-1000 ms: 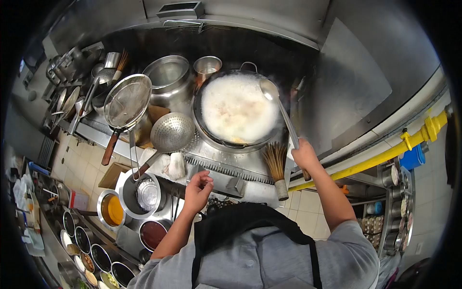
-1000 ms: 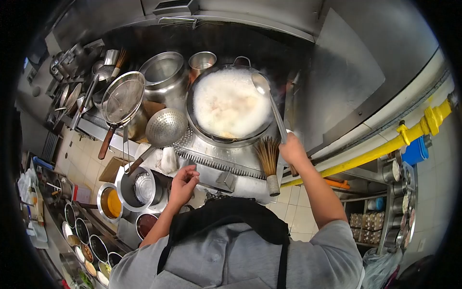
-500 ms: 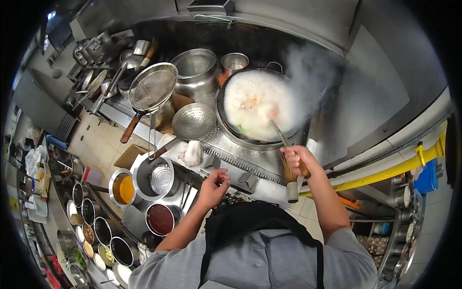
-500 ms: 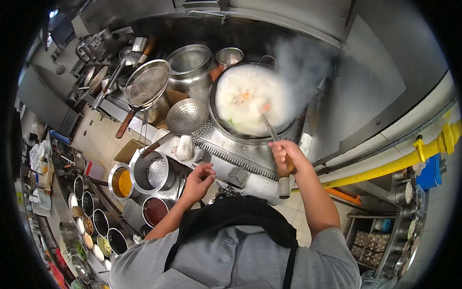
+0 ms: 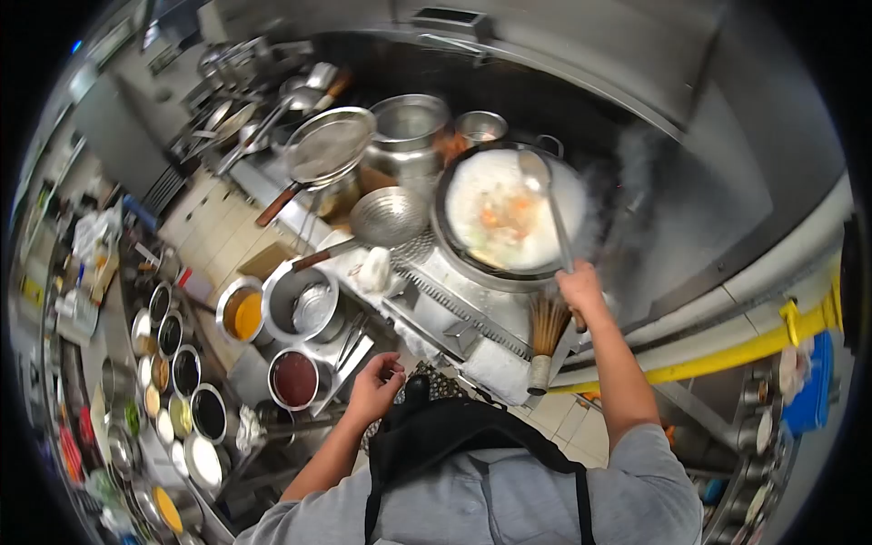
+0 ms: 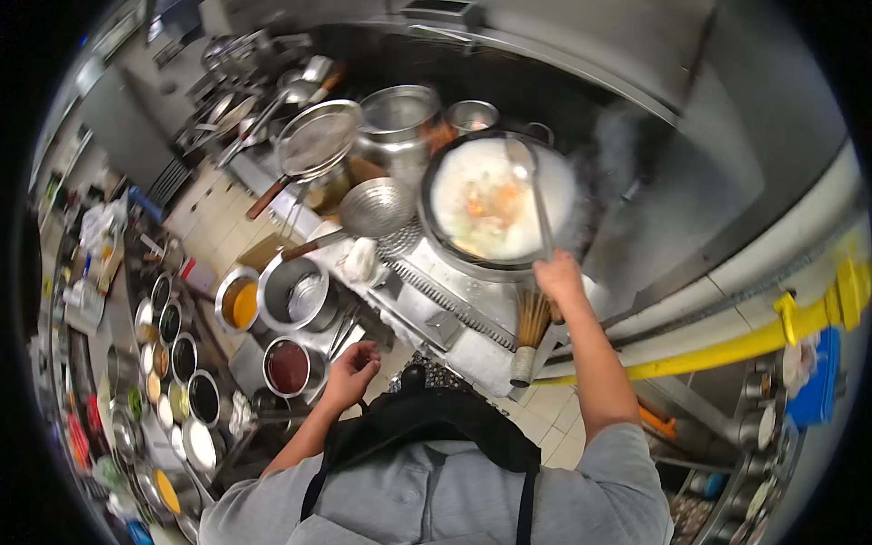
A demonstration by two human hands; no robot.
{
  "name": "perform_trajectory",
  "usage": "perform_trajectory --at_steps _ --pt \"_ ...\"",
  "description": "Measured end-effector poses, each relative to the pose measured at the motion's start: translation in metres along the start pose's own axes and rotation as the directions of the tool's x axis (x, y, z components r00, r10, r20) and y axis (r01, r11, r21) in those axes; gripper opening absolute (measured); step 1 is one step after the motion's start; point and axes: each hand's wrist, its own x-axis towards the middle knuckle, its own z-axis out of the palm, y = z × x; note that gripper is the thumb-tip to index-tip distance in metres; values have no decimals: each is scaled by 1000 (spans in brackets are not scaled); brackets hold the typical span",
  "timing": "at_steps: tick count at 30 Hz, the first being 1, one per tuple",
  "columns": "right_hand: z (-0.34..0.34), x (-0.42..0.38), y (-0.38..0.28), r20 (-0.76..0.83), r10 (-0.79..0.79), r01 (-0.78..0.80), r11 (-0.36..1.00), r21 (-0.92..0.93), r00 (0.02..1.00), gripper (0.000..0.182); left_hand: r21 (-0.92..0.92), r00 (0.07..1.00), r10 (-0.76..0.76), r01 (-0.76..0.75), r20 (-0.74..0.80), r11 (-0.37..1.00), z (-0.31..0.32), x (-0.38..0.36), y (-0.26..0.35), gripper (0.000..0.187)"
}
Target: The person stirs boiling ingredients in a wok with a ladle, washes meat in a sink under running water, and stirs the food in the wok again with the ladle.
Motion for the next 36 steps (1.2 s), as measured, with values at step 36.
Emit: perform_trajectory --at_steps 36 --pt "137 -348 -8 -114 212 -241 878 -414 971 46 432 411 162 740 -897 515 -682 -50 -187 43"
